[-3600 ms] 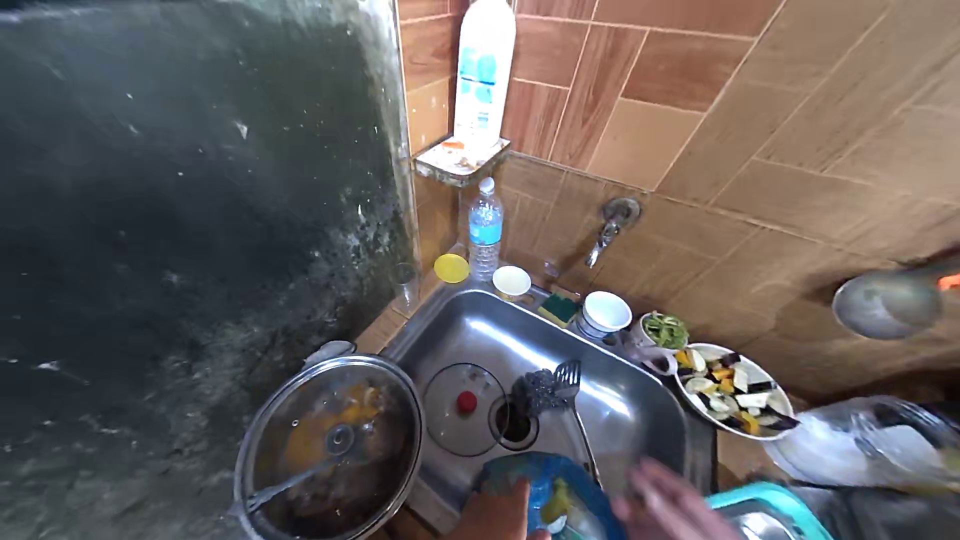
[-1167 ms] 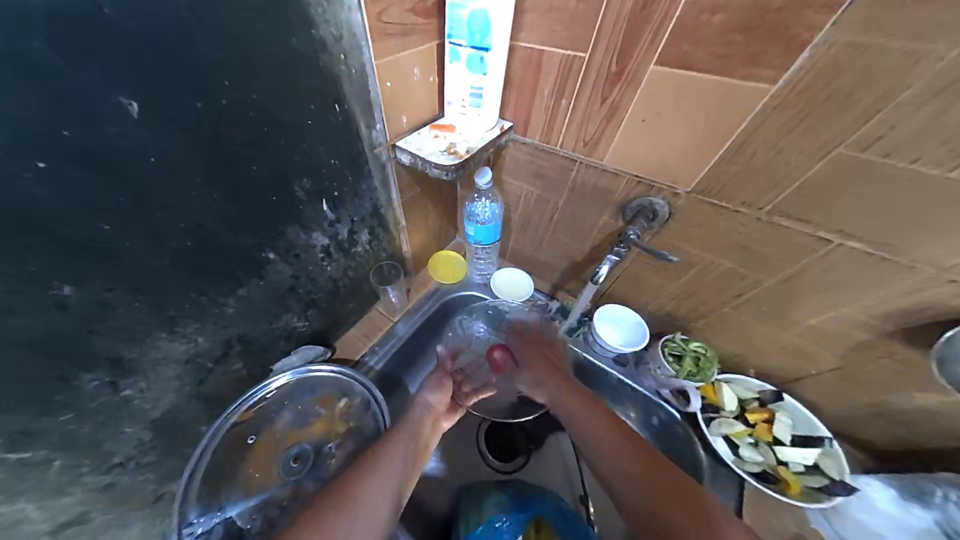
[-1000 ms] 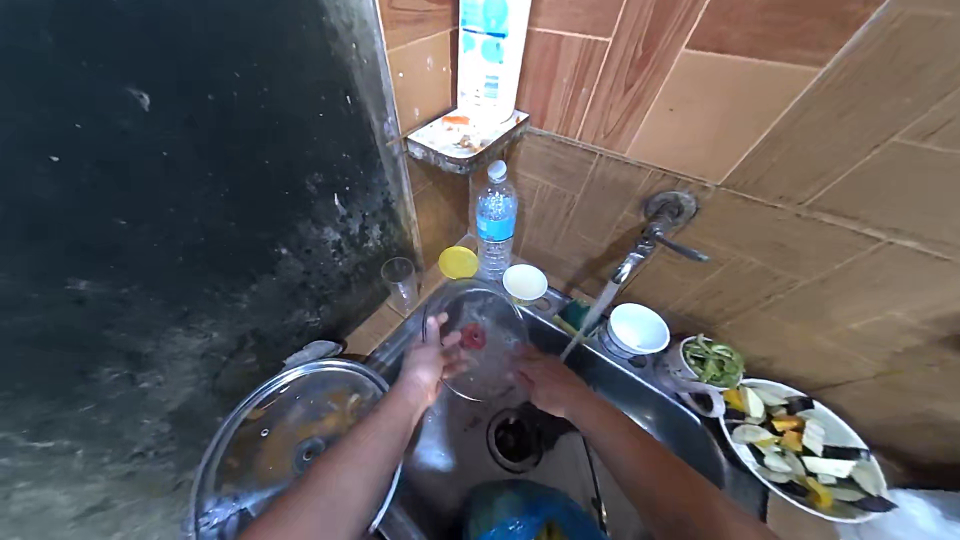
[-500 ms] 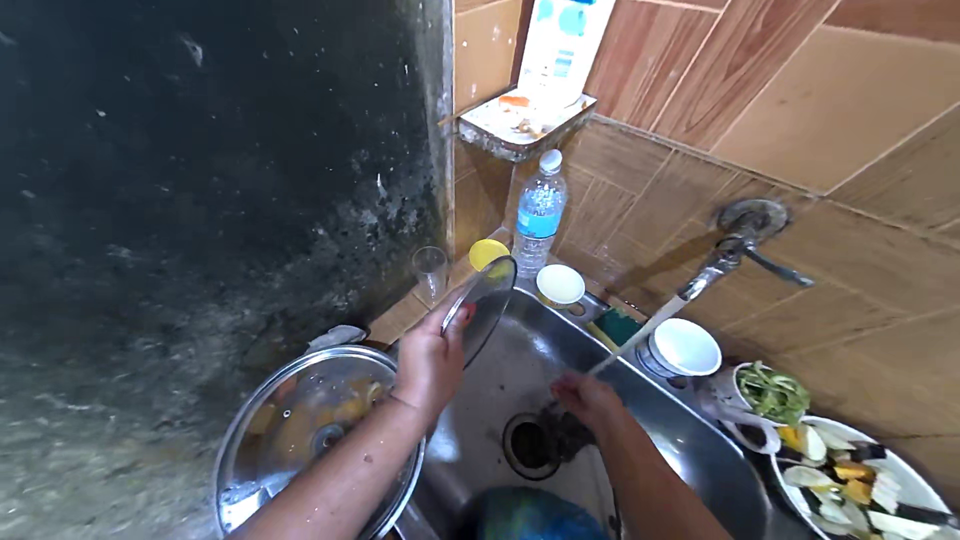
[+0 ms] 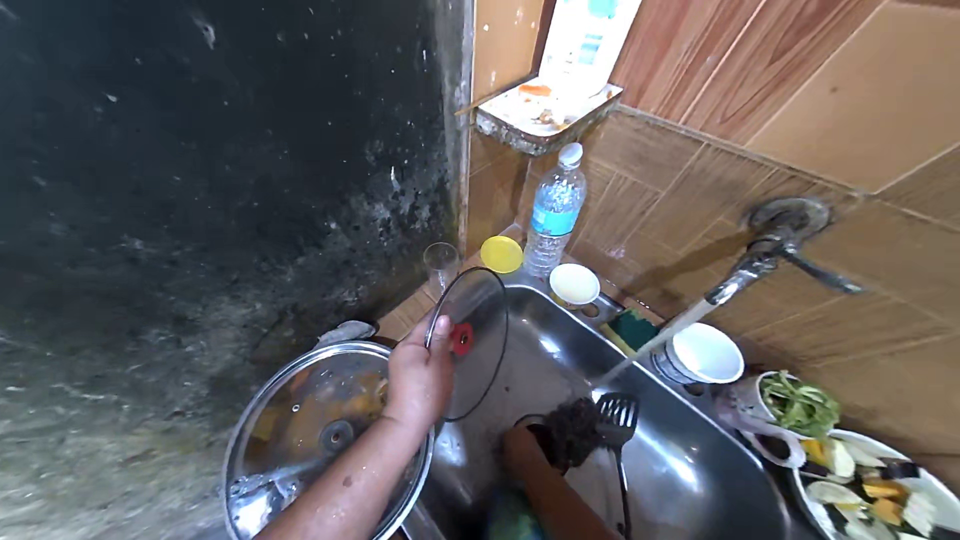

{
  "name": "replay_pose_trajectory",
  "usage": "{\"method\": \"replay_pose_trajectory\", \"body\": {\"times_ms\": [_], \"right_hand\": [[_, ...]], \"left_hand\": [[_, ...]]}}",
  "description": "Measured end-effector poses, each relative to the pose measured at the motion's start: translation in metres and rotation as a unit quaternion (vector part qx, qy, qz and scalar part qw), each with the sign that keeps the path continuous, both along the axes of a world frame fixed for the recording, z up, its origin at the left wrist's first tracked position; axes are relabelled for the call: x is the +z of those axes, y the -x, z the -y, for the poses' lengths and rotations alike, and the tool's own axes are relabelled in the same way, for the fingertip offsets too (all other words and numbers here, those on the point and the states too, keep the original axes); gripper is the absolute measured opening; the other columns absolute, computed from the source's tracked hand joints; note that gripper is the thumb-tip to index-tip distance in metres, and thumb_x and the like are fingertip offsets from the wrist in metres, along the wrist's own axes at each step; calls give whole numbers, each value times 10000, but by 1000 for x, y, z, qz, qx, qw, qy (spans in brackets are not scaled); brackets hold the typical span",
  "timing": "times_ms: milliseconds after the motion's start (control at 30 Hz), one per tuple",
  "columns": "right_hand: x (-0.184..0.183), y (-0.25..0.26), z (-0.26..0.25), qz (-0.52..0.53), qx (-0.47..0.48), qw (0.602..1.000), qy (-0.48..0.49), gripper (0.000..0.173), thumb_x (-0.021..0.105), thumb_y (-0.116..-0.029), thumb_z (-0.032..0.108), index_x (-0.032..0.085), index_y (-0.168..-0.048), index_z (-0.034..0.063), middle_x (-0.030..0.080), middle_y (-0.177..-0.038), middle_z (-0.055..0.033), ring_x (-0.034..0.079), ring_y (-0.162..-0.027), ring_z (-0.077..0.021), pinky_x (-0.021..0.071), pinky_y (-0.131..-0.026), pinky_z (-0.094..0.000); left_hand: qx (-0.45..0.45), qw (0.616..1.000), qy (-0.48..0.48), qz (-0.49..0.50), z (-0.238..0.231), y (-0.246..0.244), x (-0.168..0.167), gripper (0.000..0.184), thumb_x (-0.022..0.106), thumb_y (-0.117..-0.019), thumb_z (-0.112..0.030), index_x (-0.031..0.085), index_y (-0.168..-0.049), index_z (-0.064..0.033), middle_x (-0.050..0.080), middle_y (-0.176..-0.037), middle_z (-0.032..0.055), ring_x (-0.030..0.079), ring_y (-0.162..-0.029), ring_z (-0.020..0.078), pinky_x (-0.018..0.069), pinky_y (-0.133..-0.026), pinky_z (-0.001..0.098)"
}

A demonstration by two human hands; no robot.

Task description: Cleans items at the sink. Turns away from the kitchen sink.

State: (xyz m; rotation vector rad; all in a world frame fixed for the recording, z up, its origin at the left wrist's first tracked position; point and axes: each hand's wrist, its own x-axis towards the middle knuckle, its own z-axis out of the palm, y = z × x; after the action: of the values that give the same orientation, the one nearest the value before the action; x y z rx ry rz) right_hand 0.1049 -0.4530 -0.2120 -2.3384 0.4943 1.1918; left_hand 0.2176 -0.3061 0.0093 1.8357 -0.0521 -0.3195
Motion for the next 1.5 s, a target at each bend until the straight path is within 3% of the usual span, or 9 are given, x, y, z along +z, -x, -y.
{"method": "replay_pose_trajectory", "body": {"times_ms": [200, 333, 433, 567, 767, 967, 1200, 1400, 1500], "right_hand": [[11, -2, 25, 8, 68, 997, 22, 437, 639, -1000, 287, 650, -1314, -15, 584, -1415, -259, 530, -1354, -424, 416, -1135, -592], [123, 3, 50, -32, 89, 995, 7, 417, 712, -938, 240, 669, -1229, -54, 635, -1295, -294, 588, -1242, -467, 440, -1055, -661], [172, 37, 73, -74, 23, 986, -145, 320, 696, -991, 192, 682, -1229, -21, 713, -1105, -216, 708, -922, -328, 569, -878, -519], [190, 8, 136, 52, -94, 994, 23, 351, 560, -1052, 242, 658, -1319, 37, 677, -1265, -224, 660, -1170, -371, 497, -1047, -568], [104, -55, 180, 238, -251, 900, 266, 492, 612, -1019, 160, 506, -1472, 0, 496, -1490, -293, 499, -1375, -472, 449, -1094, -616], [139, -115, 139, 397, -458, 763, 225, 414, 467, -1091, 149, 503, -1425, -92, 509, -1461, -328, 501, -1382, -452, 400, -1153, -546], [131, -179, 146, 233, -227, 918, 228, 382, 591, -1025, 154, 591, -1396, 62, 600, -1391, -246, 562, -1321, -431, 482, -1049, -606], [150, -168, 179, 352, -434, 827, 66, 338, 517, -1078, 204, 596, -1319, -20, 618, -1310, -304, 591, -1251, -452, 460, -1045, -618], [191, -125, 156, 363, -370, 850, 92, 324, 469, -1095, 168, 539, -1346, -25, 641, -1240, -303, 636, -1177, -449, 497, -1003, -600]], "left_hand": [[-19, 997, -69, 37, 0, 4, -8, 368, 469, -1107, -288, 609, -1384, -91, 736, -1163, 98, 734, -982, 214, 605, -858, 449], [-62, 983, -165, 42, 3, 11, -1, 401, 462, -1105, -334, 610, -1424, -143, 717, -1019, 112, 675, -883, 235, 543, -846, 464], [-83, 988, -133, -11, 9, 8, -9, 397, 447, -1110, -328, 605, -1408, -119, 701, -1016, 105, 662, -874, 216, 542, -836, 430], [-77, 987, -21, -140, 23, 7, -36, 439, 411, -1117, -355, 535, -1467, -121, 666, -1309, 135, 679, -1155, 275, 578, -943, 492], [-62, 957, -28, -282, 39, 33, -34, 492, 359, -1123, -416, 479, -1503, -127, 608, -1388, 161, 647, -1199, 320, 561, -936, 517], [-54, 946, -26, -319, 41, 42, -41, 490, 361, -1126, -402, 497, -1489, -102, 625, -1353, 188, 665, -1166, 341, 571, -921, 526], [-60, 943, -16, -326, 43, 43, -46, 484, 362, -1126, -403, 502, -1474, -98, 637, -1340, 171, 684, -1131, 324, 585, -899, 509], [-17, 913, 134, -385, 58, 42, -64, 516, 311, -1132, -417, 445, -1494, -74, 641, -1310, 189, 701, -1053, 311, 595, -850, 461], [-12, 873, 237, -426, 74, 44, -82, 561, 232, -1132, -454, 334, -1544, -88, 608, -1318, 213, 689, -1015, 316, 586, -817, 446]]}}
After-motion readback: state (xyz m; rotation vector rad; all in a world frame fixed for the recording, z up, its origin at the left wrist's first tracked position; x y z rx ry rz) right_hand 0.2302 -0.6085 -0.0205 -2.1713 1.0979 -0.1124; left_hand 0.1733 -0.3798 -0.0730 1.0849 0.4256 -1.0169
